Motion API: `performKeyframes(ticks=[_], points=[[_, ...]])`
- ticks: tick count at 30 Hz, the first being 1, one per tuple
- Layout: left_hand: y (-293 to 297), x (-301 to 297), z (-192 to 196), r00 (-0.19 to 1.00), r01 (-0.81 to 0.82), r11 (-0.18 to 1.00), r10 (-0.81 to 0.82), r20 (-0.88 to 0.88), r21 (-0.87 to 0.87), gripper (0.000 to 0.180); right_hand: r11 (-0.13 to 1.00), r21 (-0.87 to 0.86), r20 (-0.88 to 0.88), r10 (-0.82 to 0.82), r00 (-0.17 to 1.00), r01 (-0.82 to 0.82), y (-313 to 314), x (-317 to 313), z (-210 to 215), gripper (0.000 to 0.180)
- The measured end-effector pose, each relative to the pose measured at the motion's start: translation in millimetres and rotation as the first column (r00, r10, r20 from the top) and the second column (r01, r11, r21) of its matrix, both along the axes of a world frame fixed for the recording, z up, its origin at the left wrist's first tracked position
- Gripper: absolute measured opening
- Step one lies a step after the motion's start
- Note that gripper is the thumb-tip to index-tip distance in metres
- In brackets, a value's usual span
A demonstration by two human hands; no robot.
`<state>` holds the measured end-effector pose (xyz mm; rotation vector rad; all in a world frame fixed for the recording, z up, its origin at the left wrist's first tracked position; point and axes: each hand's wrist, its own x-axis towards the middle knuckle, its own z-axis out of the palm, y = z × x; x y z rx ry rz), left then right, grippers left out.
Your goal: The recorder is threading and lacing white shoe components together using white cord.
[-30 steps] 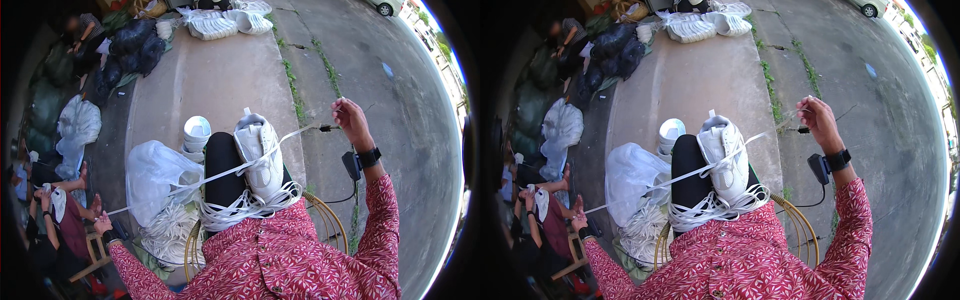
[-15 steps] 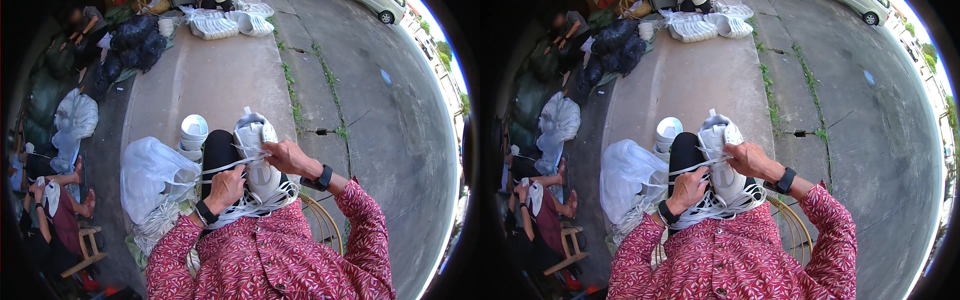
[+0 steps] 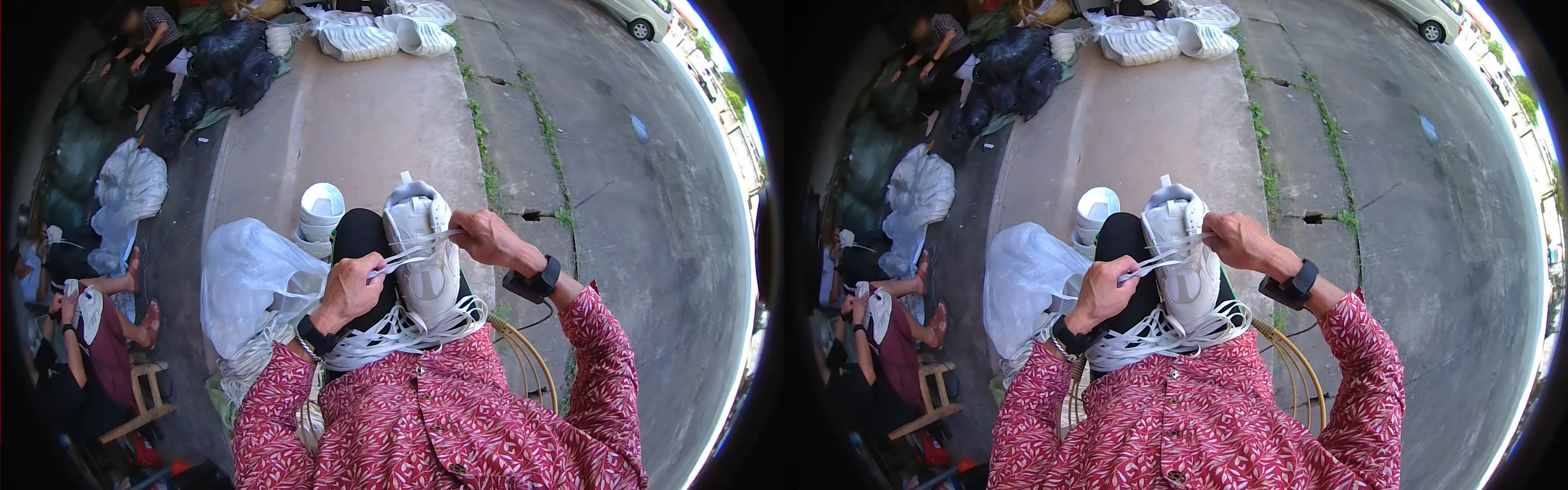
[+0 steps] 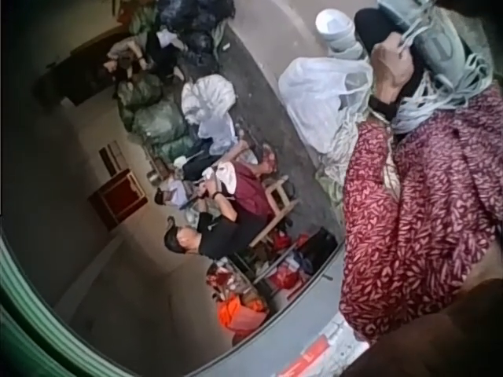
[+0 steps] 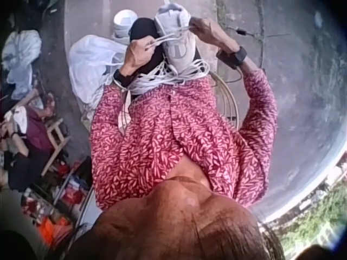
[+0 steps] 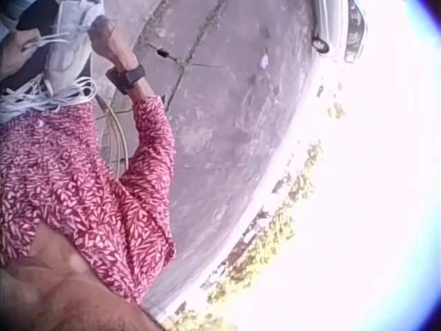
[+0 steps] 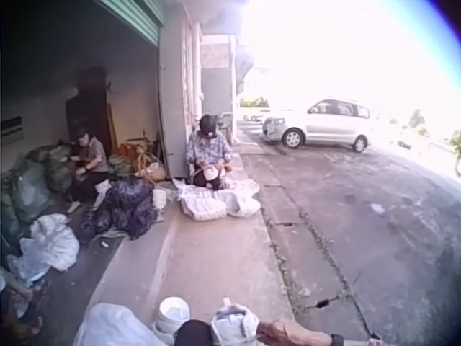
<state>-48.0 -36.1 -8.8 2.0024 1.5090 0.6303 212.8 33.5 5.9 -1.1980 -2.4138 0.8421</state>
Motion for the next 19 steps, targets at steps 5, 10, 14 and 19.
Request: performKeyframes(ticks=[5, 10, 14, 19], points=[[10.4, 11.7, -13.5, 0.999, -0.02, 0.999, 0.019, 0.035, 0.036, 0.008, 0.993, -0.086, -0.026, -0.084, 0.996, 0.082, 8.9, 18.6, 14.2, 0.01], [15.1, 22.1, -10.0, 0.99, 0.021, 0.997, -0.01, 0.144, -0.075, 0.014, 0.97, -0.193, -0.06, -0.16, 0.985, 0.146, 7.2, 36.5, 21.3, 0.008], [15.7, 14.4, -6.0, 0.992, 0.08, 0.994, -0.071, 0.104, -0.079, 0.016, 0.976, -0.176, -0.072, -0.144, 0.987, 0.13, 7.7, 32.4, 20.7, 0.009], [17.2, 15.7, -7.0, 0.981, 0.182, 0.982, -0.185, -0.052, -0.055, 0.017, 0.935, -0.301, -0.075, -0.22, 0.973, 0.188, 10.4, 25.5, 23.1, 0.011]])
